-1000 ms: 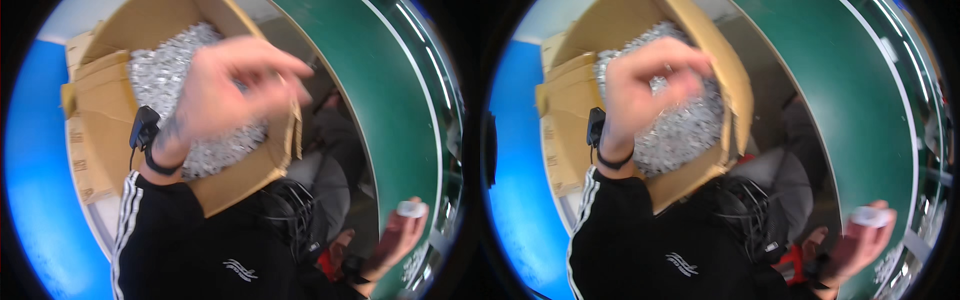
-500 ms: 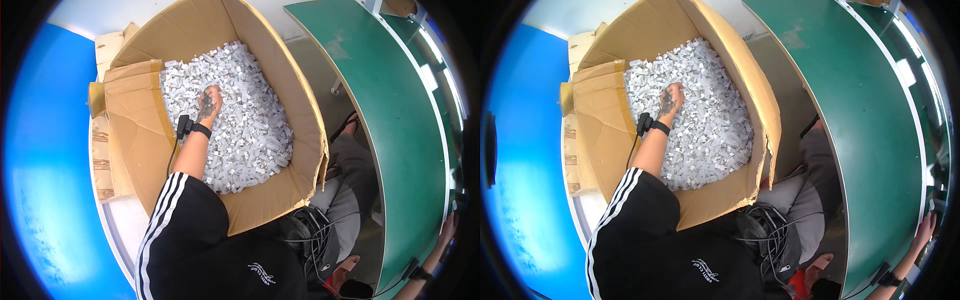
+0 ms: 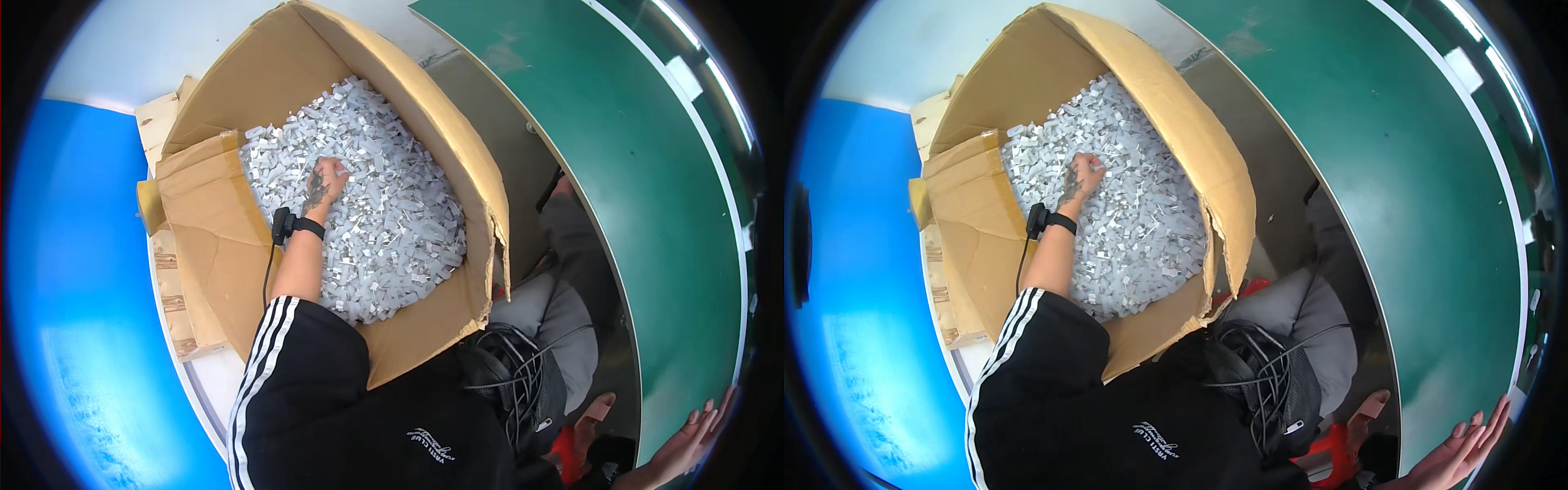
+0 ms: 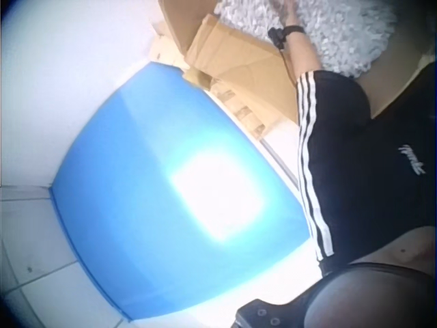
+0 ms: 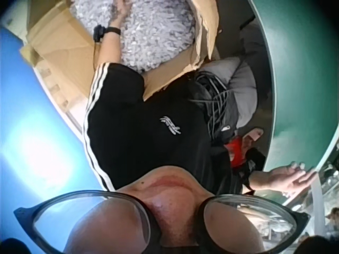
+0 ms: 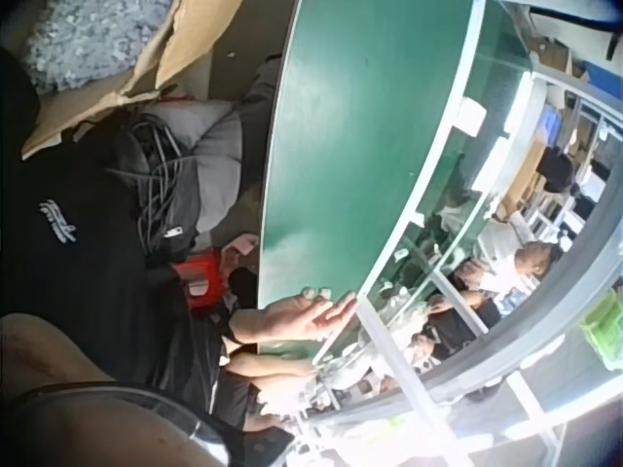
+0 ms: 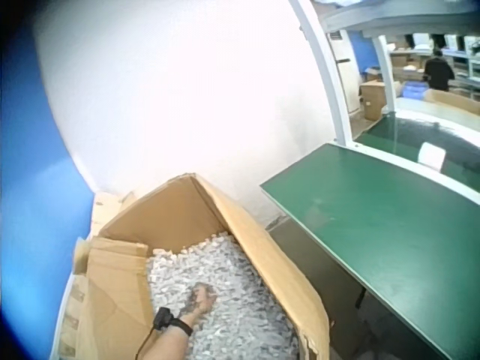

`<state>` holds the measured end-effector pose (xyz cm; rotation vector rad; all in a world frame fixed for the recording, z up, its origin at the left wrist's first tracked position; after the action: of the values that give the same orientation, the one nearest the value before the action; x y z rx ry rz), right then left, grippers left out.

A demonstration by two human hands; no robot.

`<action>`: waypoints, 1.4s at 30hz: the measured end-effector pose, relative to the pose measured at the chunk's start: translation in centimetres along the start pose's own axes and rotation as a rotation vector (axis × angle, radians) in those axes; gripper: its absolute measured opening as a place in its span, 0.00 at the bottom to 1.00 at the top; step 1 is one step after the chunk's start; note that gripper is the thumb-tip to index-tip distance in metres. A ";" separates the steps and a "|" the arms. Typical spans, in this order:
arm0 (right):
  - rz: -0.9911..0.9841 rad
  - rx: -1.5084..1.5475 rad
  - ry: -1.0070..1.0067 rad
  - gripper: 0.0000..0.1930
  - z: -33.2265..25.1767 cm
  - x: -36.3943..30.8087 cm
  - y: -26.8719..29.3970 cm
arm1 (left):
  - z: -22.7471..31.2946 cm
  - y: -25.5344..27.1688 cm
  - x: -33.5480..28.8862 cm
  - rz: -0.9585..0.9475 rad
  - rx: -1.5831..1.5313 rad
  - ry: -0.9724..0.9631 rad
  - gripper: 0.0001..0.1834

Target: Assembling small white plastic components and electronic parts at a manufacturing workbench.

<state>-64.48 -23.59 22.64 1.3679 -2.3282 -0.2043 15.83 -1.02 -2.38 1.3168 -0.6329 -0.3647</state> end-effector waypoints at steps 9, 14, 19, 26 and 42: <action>-0.511 0.321 0.089 0.20 -4.7 -9.2 -7.2 | 17.4 16.6 -3.2 -0.395 -1.162 0.056 0.08; -0.838 0.538 0.293 0.30 -13.4 -16.0 -17.1 | 32.4 24.8 -14.6 -0.509 -1.841 -0.087 0.13; -0.555 0.725 0.350 0.14 -14.3 -15.2 -14.4 | 38.1 27.8 -20.0 -0.661 -1.933 -0.341 0.15; -0.475 0.698 0.290 0.12 -11.0 -14.5 -12.6 | 40.3 28.0 -21.0 -0.607 -1.611 -0.472 0.18; -0.493 0.696 0.258 0.08 -9.0 -15.0 -12.0 | 41.0 31.4 -23.7 0.043 -0.985 -1.251 0.14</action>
<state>-44.72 -15.97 22.35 2.1305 -1.8696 0.6637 -31.18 -11.82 27.64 -0.0075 -1.2643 -1.2997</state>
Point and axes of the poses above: each hand's wrist, its own x-axis towards the middle knuckle, its own y-axis out of the back of the hand, z = x × y, the point moved 9 cm from there along x, towards the middle knuckle, and after that the axes turned 14 degrees about z, right-handed, at the moved point
